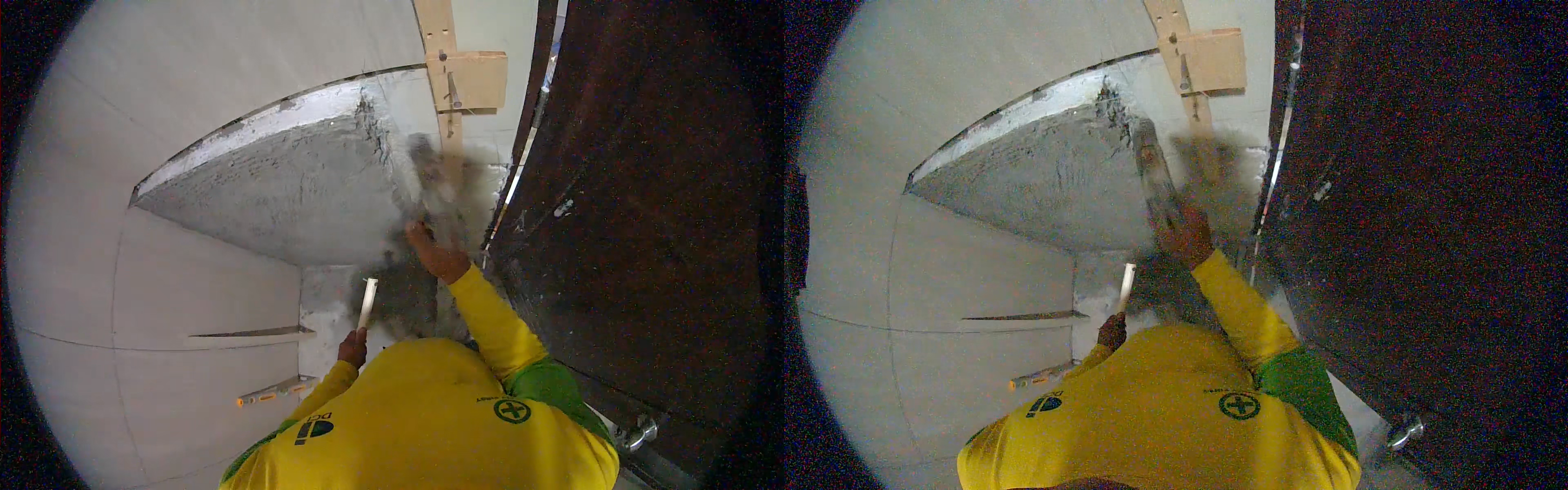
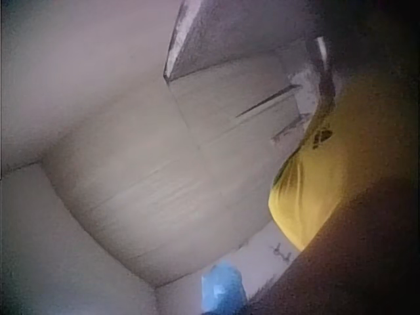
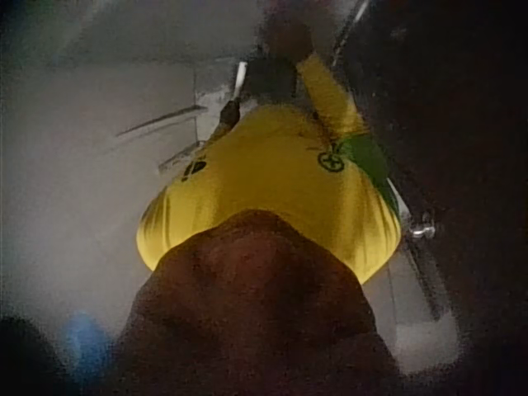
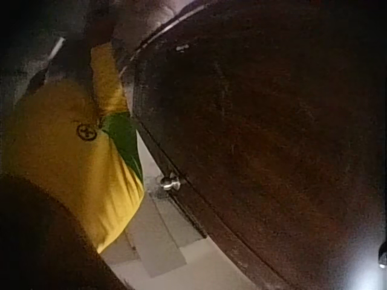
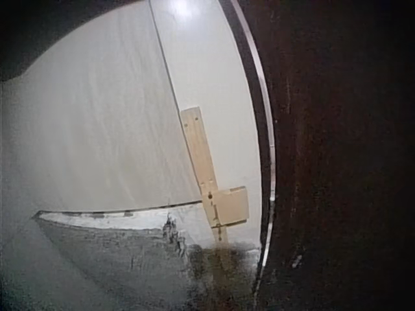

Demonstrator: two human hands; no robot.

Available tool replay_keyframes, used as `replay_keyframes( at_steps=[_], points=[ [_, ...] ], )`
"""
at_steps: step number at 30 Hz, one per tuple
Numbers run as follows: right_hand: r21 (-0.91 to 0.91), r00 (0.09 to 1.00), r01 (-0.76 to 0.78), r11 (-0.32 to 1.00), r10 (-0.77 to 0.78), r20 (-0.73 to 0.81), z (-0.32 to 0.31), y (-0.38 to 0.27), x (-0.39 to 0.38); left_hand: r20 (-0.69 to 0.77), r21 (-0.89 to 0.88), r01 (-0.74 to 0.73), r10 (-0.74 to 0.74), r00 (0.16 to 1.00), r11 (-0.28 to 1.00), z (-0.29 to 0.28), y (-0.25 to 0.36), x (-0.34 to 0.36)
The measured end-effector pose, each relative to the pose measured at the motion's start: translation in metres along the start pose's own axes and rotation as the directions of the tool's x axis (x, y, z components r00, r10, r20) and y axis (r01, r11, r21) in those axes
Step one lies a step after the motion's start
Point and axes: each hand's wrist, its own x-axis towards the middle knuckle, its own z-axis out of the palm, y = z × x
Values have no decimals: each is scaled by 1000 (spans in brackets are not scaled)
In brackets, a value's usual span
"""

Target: The person measures a rectangular opening in a tiled wall with a tape measure and then uses a hammer and a white pipe segment to strike the inner edges of the opening.

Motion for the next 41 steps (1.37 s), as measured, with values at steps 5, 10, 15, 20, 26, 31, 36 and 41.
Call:
replay_keyframes(
  at_steps=[5, 10, 15, 20, 26, 31, 36, 41],
  points=[
    [66, 899, 316, 946, -277, -339, 8, 30, 23, 18, 28, 71, -71, 997, 997, -3, -3, -3],
    [-440, 996, -42, 897, 75, 58, 16, 121, 29, 32, 113, 41, -45, 998, 993, -11, -3, 5],
    [-130, 998, 46, 990, -39, 58, 24, 68, 16, 106, -389, 322, -305, 946, 863, 10, -56, 16],
    [-425, 976, 201, 883, -220, 4, 28, 155, 85, 38, -389, 132, -127, 991, 912, -13, 31, 31],
    [-350, 994, 102, 931, -82, 72, 42, 104, 40, -10, -537, 269, -325, 946, 800, 1, -6, 42],
    [91, 922, 387, 918, -384, -45, 9, 54, 32, 84, -747, 253, -290, 953, 614, -10, 46, 49],
    [-183, 986, 168, 969, -167, 21, 14, 78, 61, 74, -918, 107, -99, 992, 383, -13, 66, 52],
    [-314, 993, 67, 947, -33, 112, 24, 183, 53, 16, -827, 29, -27, 999, 561, -24, 117, 58]
  ],
)
